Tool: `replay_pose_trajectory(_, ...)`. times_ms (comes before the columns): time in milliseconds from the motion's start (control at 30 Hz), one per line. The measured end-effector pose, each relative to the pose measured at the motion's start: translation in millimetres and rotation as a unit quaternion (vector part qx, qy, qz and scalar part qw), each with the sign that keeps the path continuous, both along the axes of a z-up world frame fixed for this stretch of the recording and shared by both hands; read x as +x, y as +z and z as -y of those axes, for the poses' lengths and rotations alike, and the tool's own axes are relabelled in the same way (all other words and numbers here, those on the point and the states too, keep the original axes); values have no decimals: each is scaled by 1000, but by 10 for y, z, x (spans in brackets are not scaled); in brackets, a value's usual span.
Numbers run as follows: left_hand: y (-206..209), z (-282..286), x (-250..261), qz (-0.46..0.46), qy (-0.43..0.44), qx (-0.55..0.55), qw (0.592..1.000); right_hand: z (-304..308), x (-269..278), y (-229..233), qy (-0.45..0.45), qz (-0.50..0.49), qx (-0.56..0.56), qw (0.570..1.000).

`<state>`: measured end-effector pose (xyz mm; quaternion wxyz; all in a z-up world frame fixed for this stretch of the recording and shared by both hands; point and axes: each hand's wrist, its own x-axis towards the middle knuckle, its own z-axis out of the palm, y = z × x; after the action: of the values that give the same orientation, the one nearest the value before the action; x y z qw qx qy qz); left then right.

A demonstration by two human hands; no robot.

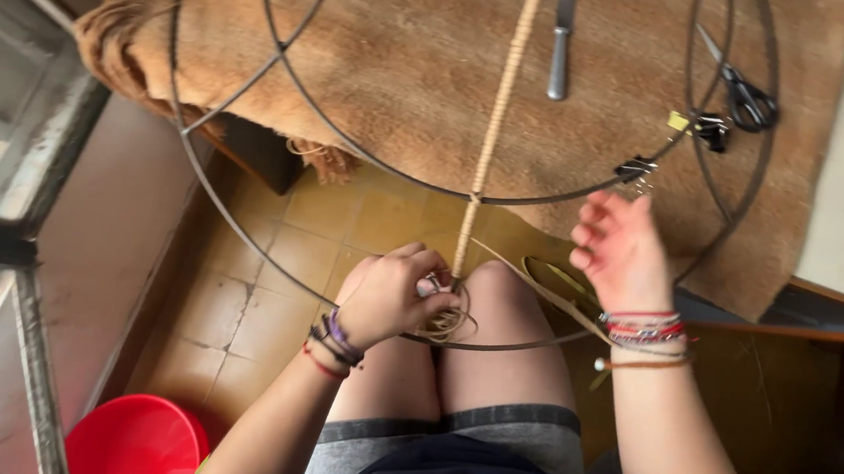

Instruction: Weaving thin flexible strips onto a circular frame

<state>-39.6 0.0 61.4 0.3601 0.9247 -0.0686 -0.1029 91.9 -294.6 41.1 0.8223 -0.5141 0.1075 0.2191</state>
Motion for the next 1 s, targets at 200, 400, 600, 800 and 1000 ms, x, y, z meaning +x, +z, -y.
replay_pose_trajectory(200, -310, 158, -91, 53, 70, 51, 995, 247, 521, 71, -21, -41, -77, 996)
replay_pose_trajectory(400, -264, 247, -139, 135, 114, -21, 984, 238, 365, 235, 0, 39, -155, 987)
replay_pose_trajectory(600, -163, 193, -182, 166, 105, 16, 980, 40, -373, 124, 208, 222, -269, 914)
replay_pose_trajectory(800, -209, 189, -224, 210, 108, 41, 971, -429, -258, -407, 351, 292, -248, 854)
replay_pose_trajectory(1000, -893, 308, -127, 260, 150, -77, 951, -543, -134, -473, 384, 298, -239, 841)
